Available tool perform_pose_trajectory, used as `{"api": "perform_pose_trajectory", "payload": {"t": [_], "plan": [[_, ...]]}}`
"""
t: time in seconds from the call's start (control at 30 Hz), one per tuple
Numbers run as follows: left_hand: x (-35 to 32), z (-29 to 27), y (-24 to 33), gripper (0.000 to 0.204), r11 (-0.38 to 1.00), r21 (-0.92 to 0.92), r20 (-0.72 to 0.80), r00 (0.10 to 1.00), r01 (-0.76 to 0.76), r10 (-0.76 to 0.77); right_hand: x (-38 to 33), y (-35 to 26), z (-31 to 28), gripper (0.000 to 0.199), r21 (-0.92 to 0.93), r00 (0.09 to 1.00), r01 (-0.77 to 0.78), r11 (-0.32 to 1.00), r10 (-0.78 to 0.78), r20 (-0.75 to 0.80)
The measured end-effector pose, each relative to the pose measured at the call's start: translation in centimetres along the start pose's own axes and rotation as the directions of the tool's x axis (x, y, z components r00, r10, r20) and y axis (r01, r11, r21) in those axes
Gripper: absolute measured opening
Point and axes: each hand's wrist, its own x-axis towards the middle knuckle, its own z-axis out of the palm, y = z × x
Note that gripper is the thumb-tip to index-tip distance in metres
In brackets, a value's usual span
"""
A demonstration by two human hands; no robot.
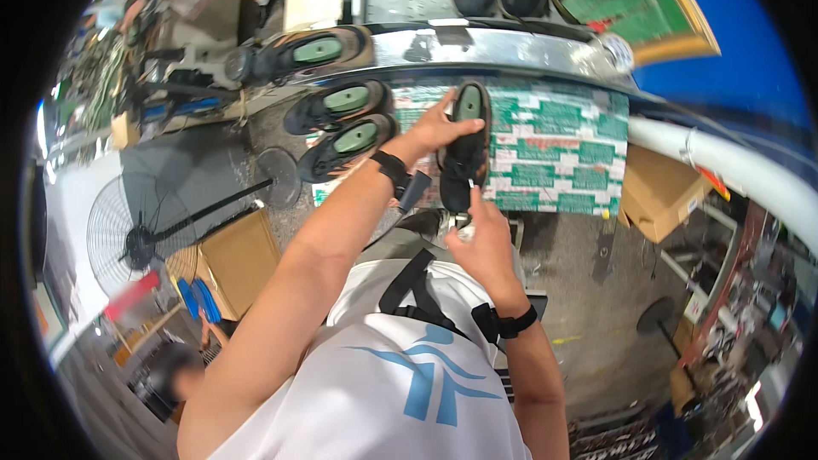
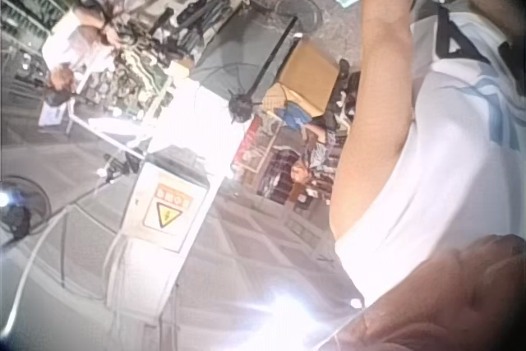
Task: Applying adhesive or cleaner to the edges of shoe components on a production line.
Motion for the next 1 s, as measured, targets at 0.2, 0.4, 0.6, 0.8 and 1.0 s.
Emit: {"api": "perform_pose_trajectory", "payload": {"t": [0.2,0.4,0.6,0.8,1.0], "plan": [[-5.5,4.8,-3.9,0.097,0.969,0.055,-0.262,0.933,-0.240,0.246,-0.6,2.6,-2.4,0.083,-0.113,0.966,0.019,0.993,-0.047,-0.254],[-3.7,3.9,-4.9,0.087,0.962,0.272,-0.397,0.908,-0.025,0.136,-1.7,5.3,-4.4,0.086,-0.133,0.988,-0.150,0.980,0.146,-0.039],[-8.3,-1.1,-4.3,0.059,0.926,-0.371,0.025,0.995,-0.076,0.092,6.3,8.8,-5.0,0.093,-0.183,0.994,-0.105,0.978,0.097,-0.050],[-19.7,-6.5,1.5,0.085,0.989,0.079,-0.113,0.984,-0.127,0.136,18.1,13.2,-3.9,0.105,-0.269,0.994,-0.081,0.960,0.058,-0.094],[-26.2,-11.5,3.0,0.086,0.918,0.396,-0.339,0.925,-0.026,0.173,20.3,8.3,-4.2,0.085,-0.559,0.990,0.141,0.817,-0.122,0.071]]}}
